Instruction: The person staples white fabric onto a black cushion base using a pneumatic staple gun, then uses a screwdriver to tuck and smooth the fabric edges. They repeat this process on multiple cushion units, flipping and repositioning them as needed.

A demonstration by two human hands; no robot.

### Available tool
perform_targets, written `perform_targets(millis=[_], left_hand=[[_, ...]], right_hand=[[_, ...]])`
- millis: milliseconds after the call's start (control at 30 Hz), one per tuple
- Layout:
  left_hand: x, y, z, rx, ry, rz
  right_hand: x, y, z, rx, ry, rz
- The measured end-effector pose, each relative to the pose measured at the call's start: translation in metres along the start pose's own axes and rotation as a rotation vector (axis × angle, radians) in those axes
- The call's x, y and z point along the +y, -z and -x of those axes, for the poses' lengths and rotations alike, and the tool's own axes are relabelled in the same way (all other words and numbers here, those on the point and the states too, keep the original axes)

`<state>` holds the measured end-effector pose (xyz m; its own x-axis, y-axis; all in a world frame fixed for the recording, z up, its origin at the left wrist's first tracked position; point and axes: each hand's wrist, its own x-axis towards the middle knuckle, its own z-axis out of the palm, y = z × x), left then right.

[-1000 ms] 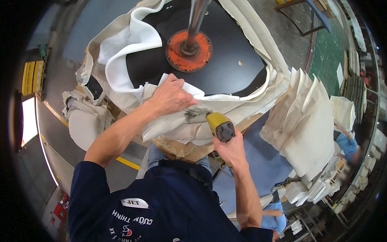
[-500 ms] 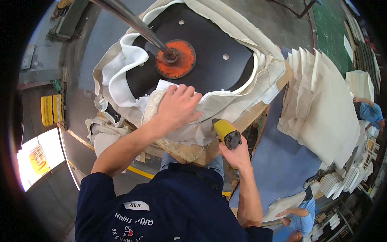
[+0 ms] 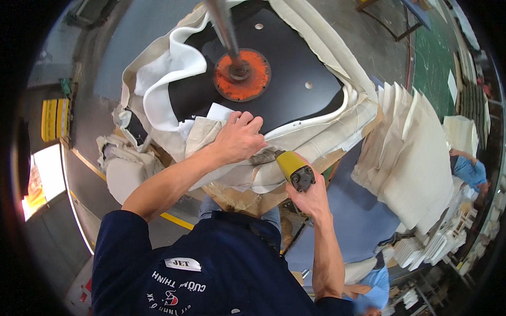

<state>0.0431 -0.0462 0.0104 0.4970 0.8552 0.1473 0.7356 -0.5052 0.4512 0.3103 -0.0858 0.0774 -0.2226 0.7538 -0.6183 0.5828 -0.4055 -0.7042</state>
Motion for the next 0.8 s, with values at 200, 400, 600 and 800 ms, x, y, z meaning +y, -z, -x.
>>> perform_targets(millis=[200, 400, 600, 800], left_hand=[[0.001, -0.012, 0.010, 0.080, 0.099, 0.079], [0.012, -0.013, 0.019, 0.106, 0.230, 0.089], [0.019, -0.017, 0.019, 0.100, 0.242, 0.049], [0.019, -0.007, 0.015, 0.040, 0.230, -0.024]], right_hand=[[-0.039, -0.014, -0.013, 0.020, 0.050, 0.160], [-0.044, -0.002, -0.016, -0.041, -0.044, 0.136], [-0.057, -0.005, -0.026, -0.024, -0.129, 0.143], [-0.026, -0.006, 0.001, 0.051, -0.009, -0.013]])
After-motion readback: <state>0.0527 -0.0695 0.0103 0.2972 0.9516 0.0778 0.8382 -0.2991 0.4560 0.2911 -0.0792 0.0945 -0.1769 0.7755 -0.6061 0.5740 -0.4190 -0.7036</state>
